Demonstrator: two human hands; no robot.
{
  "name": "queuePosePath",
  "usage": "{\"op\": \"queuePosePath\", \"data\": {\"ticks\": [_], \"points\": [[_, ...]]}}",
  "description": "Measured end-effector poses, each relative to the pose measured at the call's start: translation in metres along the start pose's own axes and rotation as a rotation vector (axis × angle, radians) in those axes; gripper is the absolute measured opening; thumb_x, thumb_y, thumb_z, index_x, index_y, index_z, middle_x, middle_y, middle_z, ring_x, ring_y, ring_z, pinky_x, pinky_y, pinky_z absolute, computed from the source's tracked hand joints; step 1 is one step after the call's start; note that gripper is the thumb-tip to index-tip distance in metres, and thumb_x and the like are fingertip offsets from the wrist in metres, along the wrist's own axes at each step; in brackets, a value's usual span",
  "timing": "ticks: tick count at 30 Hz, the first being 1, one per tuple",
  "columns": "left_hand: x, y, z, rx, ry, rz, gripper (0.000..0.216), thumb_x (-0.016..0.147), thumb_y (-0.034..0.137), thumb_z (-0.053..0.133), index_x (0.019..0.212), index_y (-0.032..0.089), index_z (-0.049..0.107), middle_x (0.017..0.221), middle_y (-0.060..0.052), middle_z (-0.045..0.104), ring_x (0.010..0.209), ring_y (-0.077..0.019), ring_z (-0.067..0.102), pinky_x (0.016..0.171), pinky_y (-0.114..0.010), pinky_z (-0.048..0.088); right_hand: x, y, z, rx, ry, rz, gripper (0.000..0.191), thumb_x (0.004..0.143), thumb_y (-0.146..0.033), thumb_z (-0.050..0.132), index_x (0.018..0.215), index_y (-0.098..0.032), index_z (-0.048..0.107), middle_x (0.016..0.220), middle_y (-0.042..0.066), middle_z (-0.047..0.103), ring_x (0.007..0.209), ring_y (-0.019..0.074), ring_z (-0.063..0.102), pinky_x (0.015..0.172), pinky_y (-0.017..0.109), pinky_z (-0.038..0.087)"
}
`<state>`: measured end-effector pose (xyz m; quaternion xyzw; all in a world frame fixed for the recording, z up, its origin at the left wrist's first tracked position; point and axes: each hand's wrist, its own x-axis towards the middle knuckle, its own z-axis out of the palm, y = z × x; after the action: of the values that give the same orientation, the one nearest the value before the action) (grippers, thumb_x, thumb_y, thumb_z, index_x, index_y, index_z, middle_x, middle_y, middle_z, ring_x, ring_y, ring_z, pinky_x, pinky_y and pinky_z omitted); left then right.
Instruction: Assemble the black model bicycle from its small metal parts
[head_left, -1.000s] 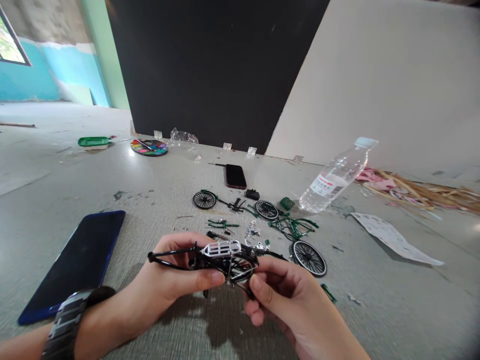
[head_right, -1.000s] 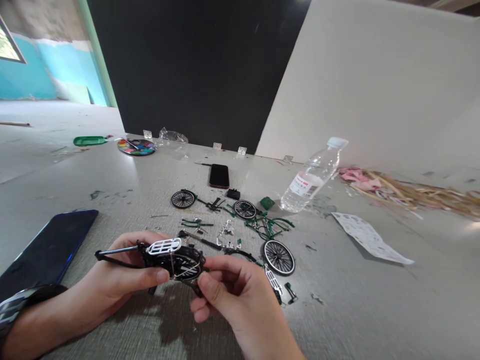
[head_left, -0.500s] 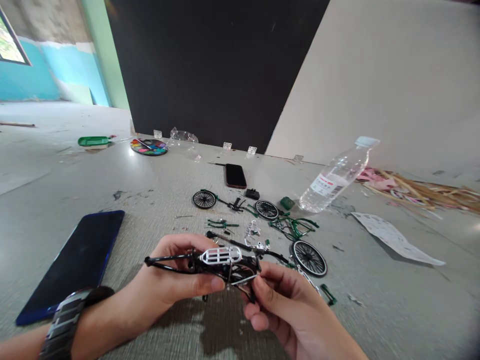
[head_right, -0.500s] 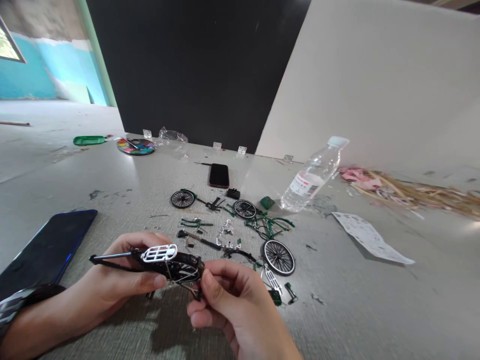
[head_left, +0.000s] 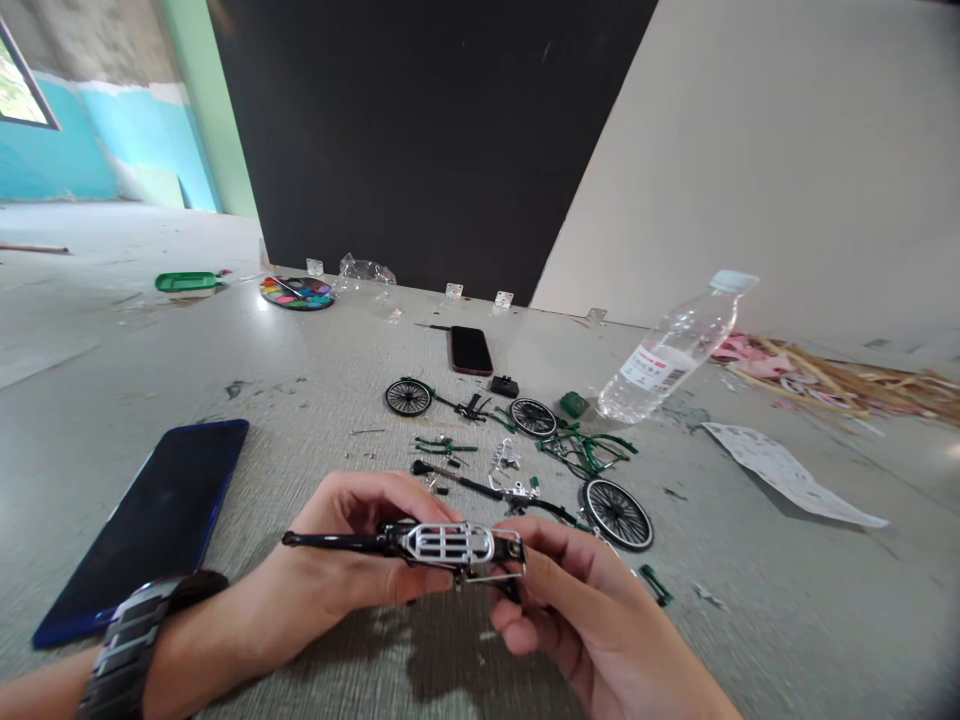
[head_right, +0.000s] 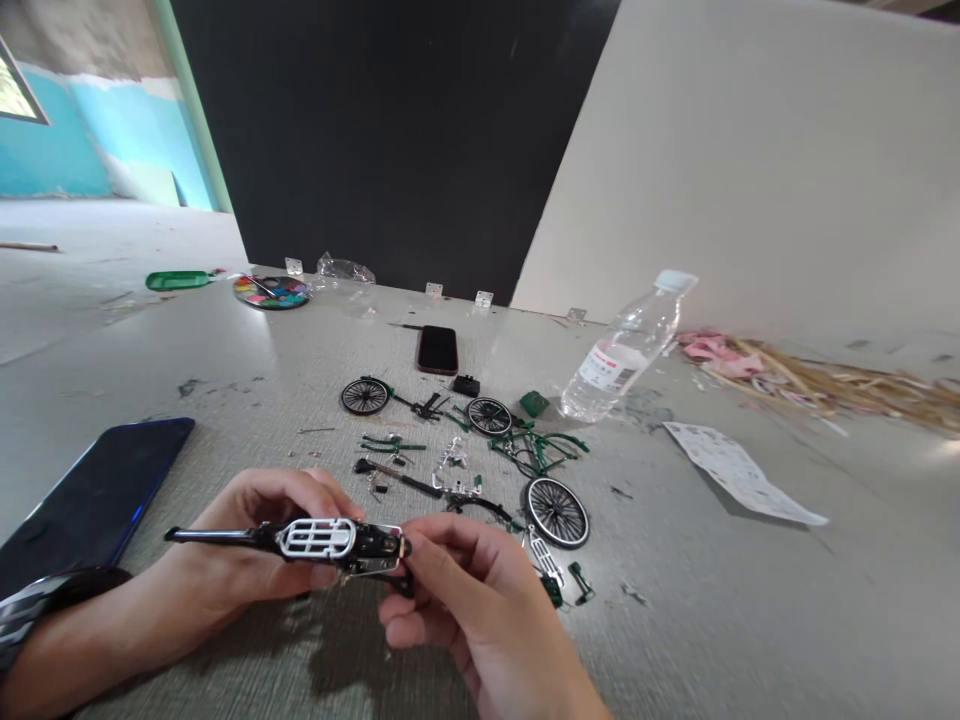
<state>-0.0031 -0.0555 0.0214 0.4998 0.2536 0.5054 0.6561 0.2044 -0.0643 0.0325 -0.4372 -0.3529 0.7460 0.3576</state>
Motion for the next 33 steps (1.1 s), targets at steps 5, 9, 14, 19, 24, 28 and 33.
{"op": "queuePosePath", "data": {"ticks": [5,9,14,19,24,28,33], "points": [[-0.004,0.001,0.001,0.027,0.045,-0.021,0.023,0.072,0.008,0.083,0.085,0.026,0.076,0.092,0.001,0.076,0.085,-0.0130,0.068,0.076,-0.022,0.052,0.000,0.004,-0.002,-0.014,0.024,-0.046,0.037,0.070,-0.046,0.085,0.086,-0.016,0.070,0.069,-0.001,0.062,0.055,0.0083,0.061,0.053,0.018,0.054],[-0.007,-0.001,-0.002,0.088,0.059,-0.051,0.019,0.074,0.014,0.083,0.087,0.025,0.075,0.091,0.000,0.075,0.082,-0.0133,0.066,0.073,-0.022,0.051,0.001,0.008,-0.003,-0.026,0.050,-0.074,0.039,0.071,-0.048,0.083,0.088,-0.016,0.070,0.068,-0.001,0.062,0.053,0.0088,0.060,0.053,0.020,0.054],[-0.006,-0.001,-0.001,0.058,0.047,-0.071,0.018,0.071,0.014,0.085,0.084,0.023,0.075,0.085,0.000,0.074,0.078,-0.0132,0.065,0.071,-0.022,0.050,0.001,0.007,-0.003,-0.082,0.017,-0.089,0.039,0.074,-0.051,0.081,0.089,-0.016,0.071,0.065,-0.001,0.061,0.051,0.0087,0.058,0.050,0.020,0.052],[-0.008,-0.004,0.001,0.011,0.163,-0.182,0.028,0.067,0.020,0.088,0.089,0.022,0.072,0.088,0.000,0.075,0.080,-0.0137,0.065,0.071,-0.022,0.049,0.001,0.004,-0.001,-0.108,0.009,-0.116,0.040,0.074,-0.052,0.080,0.087,-0.016,0.071,0.063,-0.001,0.060,0.051,0.0091,0.057,0.046,0.020,0.048],[-0.004,-0.003,0.004,-0.041,0.243,-0.235,0.033,0.064,0.020,0.089,0.091,0.020,0.069,0.091,-0.001,0.076,0.085,-0.0161,0.066,0.078,-0.026,0.050,0.004,0.010,-0.003,-0.144,0.043,-0.201,0.046,0.079,-0.057,0.074,0.102,-0.017,0.070,0.068,0.000,0.061,0.054,0.0102,0.057,0.046,0.020,0.047],[0.000,0.001,0.008,-0.103,0.253,-0.236,0.031,0.066,0.021,0.088,0.092,0.018,0.072,0.096,-0.005,0.077,0.088,-0.0184,0.069,0.081,-0.028,0.052,0.004,0.016,-0.005,-0.249,0.036,-0.295,0.052,0.082,-0.057,0.070,0.117,-0.019,0.066,0.072,0.002,0.063,0.059,0.0125,0.058,0.050,0.023,0.050],[0.002,0.000,0.006,-0.120,0.398,-0.180,0.023,0.075,0.025,0.083,0.095,0.018,0.074,0.094,-0.004,0.078,0.084,-0.0146,0.070,0.072,-0.020,0.054,-0.003,0.006,-0.004,-0.765,0.253,-0.509,0.034,0.096,-0.048,0.051,0.115,-0.022,0.064,0.087,0.006,0.068,0.078,0.0182,0.066,0.069,0.030,0.055]]}}
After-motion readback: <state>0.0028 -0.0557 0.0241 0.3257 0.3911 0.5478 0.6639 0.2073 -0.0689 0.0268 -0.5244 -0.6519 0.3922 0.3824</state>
